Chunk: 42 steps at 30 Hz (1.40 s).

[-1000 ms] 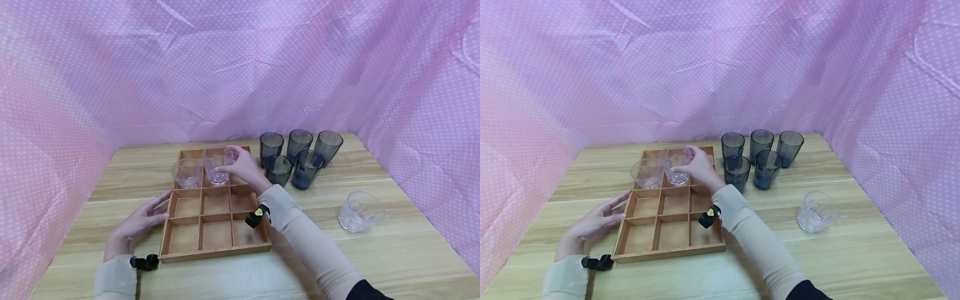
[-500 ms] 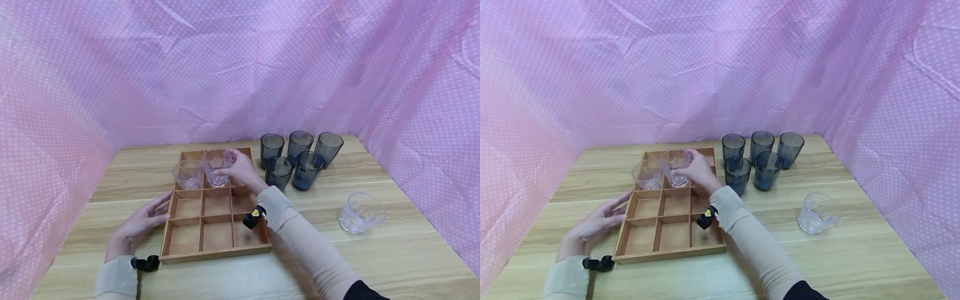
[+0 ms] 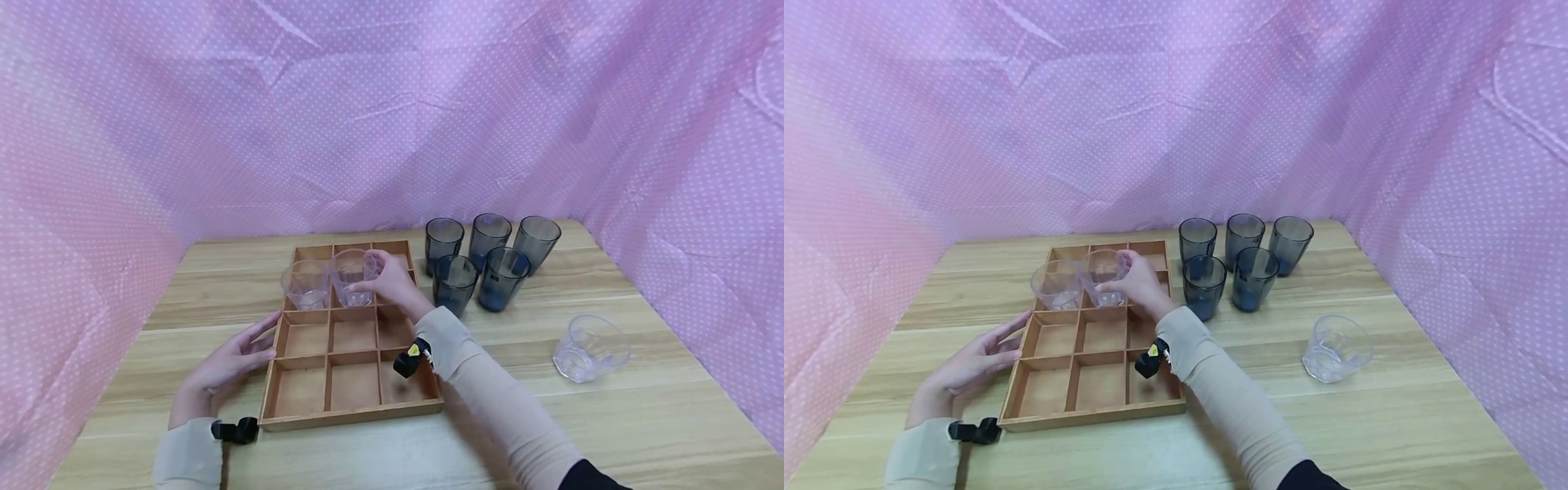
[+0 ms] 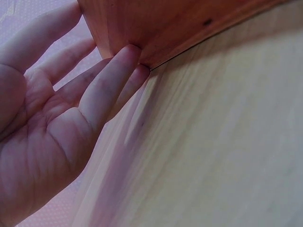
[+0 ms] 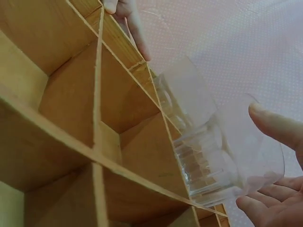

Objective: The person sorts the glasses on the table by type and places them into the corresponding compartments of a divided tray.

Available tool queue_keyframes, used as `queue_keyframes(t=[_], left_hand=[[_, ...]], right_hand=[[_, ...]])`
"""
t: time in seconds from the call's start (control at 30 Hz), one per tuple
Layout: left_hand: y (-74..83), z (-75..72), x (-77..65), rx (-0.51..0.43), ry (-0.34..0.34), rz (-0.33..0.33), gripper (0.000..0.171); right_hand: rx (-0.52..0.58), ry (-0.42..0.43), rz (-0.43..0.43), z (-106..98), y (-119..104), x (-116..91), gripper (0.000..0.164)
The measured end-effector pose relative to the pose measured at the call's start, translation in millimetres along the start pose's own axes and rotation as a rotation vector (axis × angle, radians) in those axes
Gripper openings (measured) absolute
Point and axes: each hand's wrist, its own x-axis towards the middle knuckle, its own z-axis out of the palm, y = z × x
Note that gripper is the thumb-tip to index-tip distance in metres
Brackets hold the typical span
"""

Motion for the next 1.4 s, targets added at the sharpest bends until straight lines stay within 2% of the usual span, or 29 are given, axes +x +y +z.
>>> queue_keyframes(t=[0.3, 0.43, 0.83, 1.1, 1.4], left_hand=[[1.3, 0.7, 0.2, 0.047, 0.008, -0.032, 0.076], [0.5, 1.1, 0.7, 0.058, 0.006, -0.019, 0.074], [2.8, 2.4, 0.9, 0.042, -0.006, 0.0, 0.074], [-0.3, 0.7, 0.4, -0.047, -0.009, -0.002, 0.076], [0.9, 0.1, -1.3, -0.039, 0.016, -0.025, 0.077]], right_hand=[[-0.015, -0.019, 0.013, 3.1, 6.6, -1.8, 0.078], [-0.035, -0.02, 0.019, 4.2, 8.7, -0.8, 0.078], [-0.035, -0.026, 0.04, 6.3, 13.6, -0.3, 0.08], [-0.009, -0.04, 0.031, 9.2, 13.6, 0.5, 0.08], [-0.001, -0.051, 0.073, 6.0, 17.1, -0.5, 0.08]])
